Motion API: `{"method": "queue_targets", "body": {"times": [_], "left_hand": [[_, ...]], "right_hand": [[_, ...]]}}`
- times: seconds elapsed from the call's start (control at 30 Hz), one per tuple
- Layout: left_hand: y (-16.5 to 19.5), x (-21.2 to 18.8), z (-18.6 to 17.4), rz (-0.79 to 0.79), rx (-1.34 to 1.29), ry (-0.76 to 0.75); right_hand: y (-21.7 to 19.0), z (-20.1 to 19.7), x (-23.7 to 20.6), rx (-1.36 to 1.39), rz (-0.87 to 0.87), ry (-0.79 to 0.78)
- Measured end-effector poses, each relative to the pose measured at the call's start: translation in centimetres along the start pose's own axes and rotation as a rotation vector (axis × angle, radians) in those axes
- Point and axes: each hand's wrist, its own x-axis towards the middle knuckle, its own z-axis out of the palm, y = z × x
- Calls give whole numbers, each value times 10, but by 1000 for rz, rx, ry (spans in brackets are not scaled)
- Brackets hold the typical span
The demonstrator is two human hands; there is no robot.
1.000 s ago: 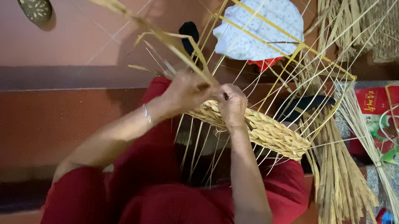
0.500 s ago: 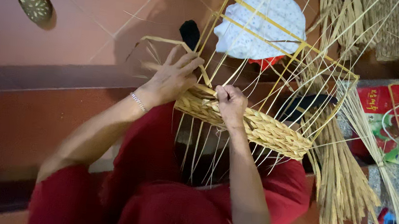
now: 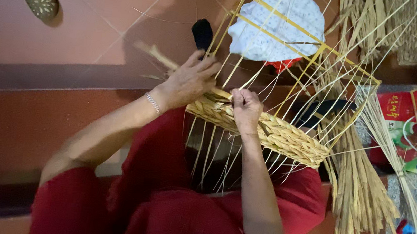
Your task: The person sits on the floor weaving a basket, interlacing flat straw strips around the vertical spokes of a bamboo frame to build up the woven side band, pulling each strip tight and tucking ends as they work around the frame.
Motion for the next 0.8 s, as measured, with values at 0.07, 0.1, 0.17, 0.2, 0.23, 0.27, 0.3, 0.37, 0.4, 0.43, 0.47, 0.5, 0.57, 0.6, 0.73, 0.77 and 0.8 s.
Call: {"method": "queue_targets", "body": {"times": [0.07, 0.1, 0.17, 0.2, 0.23, 0.27, 0.3, 0.37, 0.4, 0.43, 0.47, 0.5, 0.57, 0.6, 0.73, 0.77, 0.8], "left_hand": [[4, -15, 6, -57, -198, -8], [5, -22, 11, -86, -295, -13], [4, -32, 21, -197, -447, 75], [3, -37, 25, -254, -528, 118], [-4, -38, 29, -290, -496, -81], [-18, -36, 33, -329, -460, -278], [-32, -36, 34, -367, -416, -472], [-57, -42, 34, -557, -460, -478], [-68, -46, 33, -650, -483, -481], [-78, -47, 33, -653, -338, -521], [-86, -47, 31, -655, -196, -559], [-90, -52, 27, -660, -53, -598], [-100, -67, 12, -676, 155, -666], [-108, -75, 1, -677, 260, -692], [-120, -104, -40, -616, 673, -479], [-115, -109, -44, -542, 757, -195], [-106, -114, -47, -460, 823, 83]], "right_hand": [[1, 6, -1, 95, 27, 19], [1, 9, -2, 144, 40, 29], [2, 12, -2, 62, 29, 74], [2, 13, -2, 17, 28, 93], [1, 12, -1, -16, 51, 82], [1, 11, -1, -46, 71, 67], [0, 11, 0, -73, 86, 54], [-2, 10, 3, -122, 62, 56], [-4, 9, 4, -147, 54, 58], [-6, 9, 4, -82, 72, 59], [-7, 9, 5, -18, 90, 57], [-9, 9, 4, 48, 107, 51], [-11, 9, 5, 30, 109, 34], [-12, 9, 5, 18, 108, 33], [-12, 11, 7, -44, 27, 90], [-11, 13, 7, -47, 27, 94], [-11, 15, 6, -53, 30, 91]]}}
